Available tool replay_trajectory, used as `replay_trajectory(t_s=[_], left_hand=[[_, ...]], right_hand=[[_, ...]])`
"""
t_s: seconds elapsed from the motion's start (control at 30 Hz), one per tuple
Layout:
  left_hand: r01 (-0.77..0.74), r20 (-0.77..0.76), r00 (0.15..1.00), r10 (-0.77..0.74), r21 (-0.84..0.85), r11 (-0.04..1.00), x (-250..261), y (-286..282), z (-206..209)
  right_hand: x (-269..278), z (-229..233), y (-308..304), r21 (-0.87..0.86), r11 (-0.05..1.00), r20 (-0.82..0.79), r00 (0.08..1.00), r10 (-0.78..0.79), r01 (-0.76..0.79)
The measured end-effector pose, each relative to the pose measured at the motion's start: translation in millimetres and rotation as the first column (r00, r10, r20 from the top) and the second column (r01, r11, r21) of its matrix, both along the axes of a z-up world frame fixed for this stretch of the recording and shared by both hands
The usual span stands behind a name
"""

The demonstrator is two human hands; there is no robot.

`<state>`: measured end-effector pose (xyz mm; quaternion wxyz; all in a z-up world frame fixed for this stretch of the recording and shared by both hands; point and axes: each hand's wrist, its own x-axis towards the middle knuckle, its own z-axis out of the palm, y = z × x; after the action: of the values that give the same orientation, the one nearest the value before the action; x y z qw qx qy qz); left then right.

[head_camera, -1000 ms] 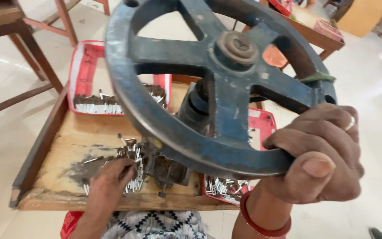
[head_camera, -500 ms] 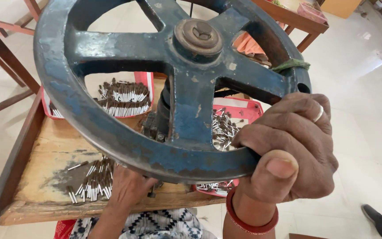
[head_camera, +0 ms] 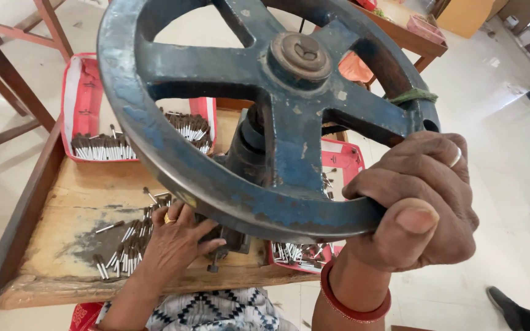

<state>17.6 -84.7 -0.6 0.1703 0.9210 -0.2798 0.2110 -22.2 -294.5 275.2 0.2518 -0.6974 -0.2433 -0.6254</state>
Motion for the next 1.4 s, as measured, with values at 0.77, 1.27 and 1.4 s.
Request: replay_trajectory(t_s=[0.77, 1.27, 1.4], left_hand=[[0.164, 0.145, 0.982, -0.120, -0.351, 0.922, -13.0, -57.9, -9.9], [-0.488, -0.164, 0.865, 0.475, -0.055, 0.871, -0.9, 150.3, -51.7], [-0.443, -0.205, 0.889, 0.409, -0.167, 0.881, -10.3, 120.8, -28.4]], right_hand=[[10.9, -7.7, -40.2, 0.012, 0.988, -0.085, 0.984, 0.156, -0.156], [20.0, -9.9, -72.6, -0.510, 0.833, -0.128, 0.977, 0.170, -0.212], [14.9, -11.2, -38.0, -0.246, 0.958, 0.006, 0.988, 0.156, -0.150]])
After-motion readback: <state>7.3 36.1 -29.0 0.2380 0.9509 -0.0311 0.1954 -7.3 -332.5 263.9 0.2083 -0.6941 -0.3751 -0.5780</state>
